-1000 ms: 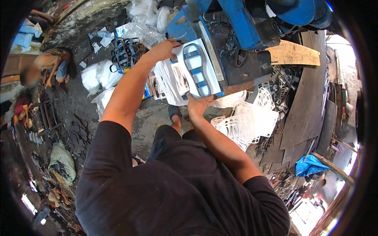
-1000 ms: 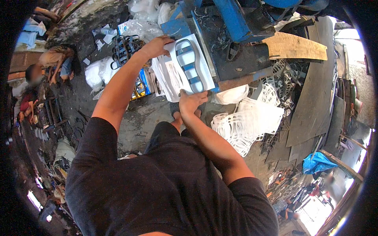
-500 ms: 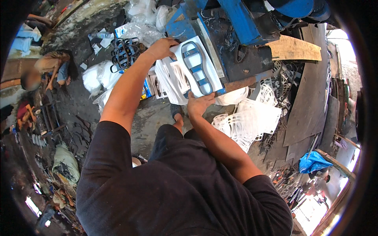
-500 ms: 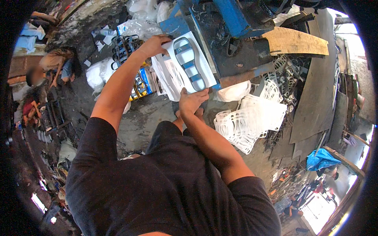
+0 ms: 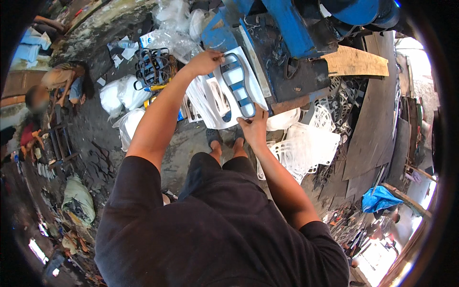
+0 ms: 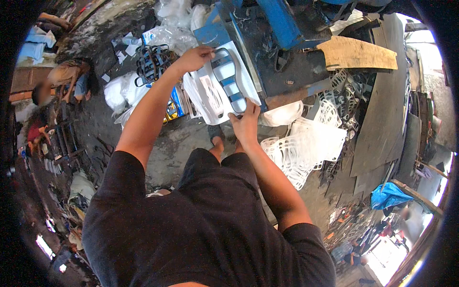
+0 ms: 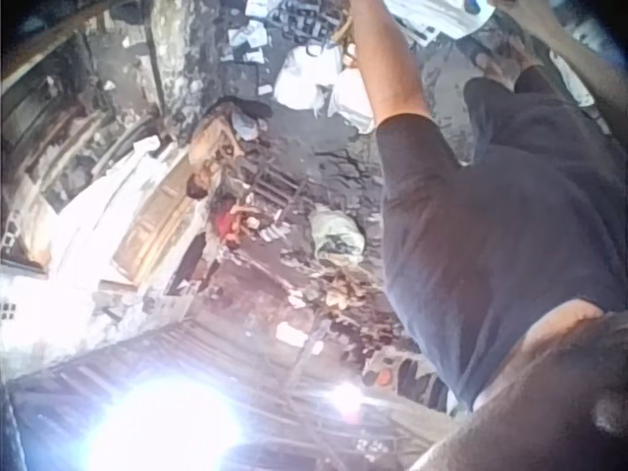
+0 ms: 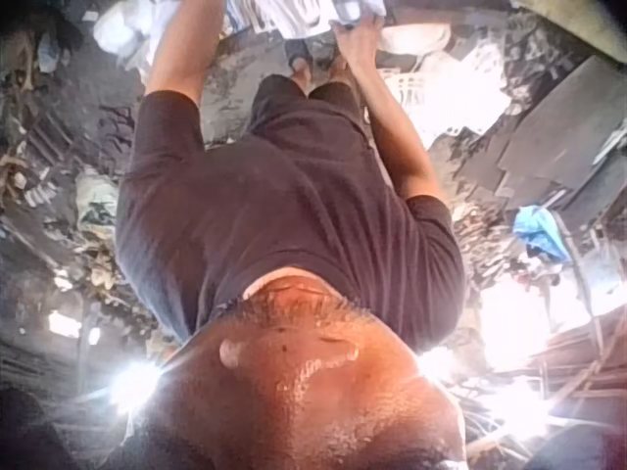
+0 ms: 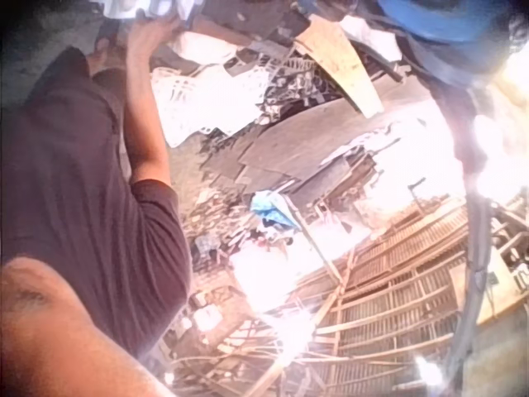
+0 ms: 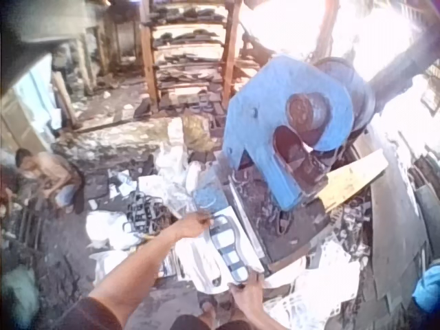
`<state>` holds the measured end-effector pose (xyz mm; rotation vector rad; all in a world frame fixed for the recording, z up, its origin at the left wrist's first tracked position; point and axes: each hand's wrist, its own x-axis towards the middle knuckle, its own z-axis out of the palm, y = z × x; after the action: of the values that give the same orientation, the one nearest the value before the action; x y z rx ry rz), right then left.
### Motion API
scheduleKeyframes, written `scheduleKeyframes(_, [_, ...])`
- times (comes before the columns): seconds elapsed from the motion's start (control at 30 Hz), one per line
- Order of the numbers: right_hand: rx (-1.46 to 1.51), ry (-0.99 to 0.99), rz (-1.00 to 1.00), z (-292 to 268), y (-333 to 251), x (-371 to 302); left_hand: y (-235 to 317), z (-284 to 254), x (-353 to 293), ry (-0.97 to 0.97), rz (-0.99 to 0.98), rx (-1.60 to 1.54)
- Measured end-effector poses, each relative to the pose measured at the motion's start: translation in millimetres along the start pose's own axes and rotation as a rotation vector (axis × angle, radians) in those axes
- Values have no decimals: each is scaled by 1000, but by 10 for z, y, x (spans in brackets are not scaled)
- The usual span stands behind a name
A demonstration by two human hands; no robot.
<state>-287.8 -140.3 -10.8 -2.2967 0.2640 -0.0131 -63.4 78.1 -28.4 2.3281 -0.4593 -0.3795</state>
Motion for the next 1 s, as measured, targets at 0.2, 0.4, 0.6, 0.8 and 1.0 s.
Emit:
scheduleKeyframes(0.2, [-79,20,-132,-28,110,125,-40,-42,99,-117,-223,-404])
scheduleKeyframes(0.4, [-54,-46,-60,-99,-24,116,-132,-31,113,-145,-305,-664])
scheduleKeyframes(0.6, [-75,-72,-89,-102,32,125,-171,15,97,-130,-279,-673])
scheduleKeyframes(0.8, [5,-97,-129,-114,136,125,-184,51,53,-95,-239,-603])
scheduleKeyframes(1.0, [45,-99,-130,-131,152,113,-108,18,8,-88,-247,-560])
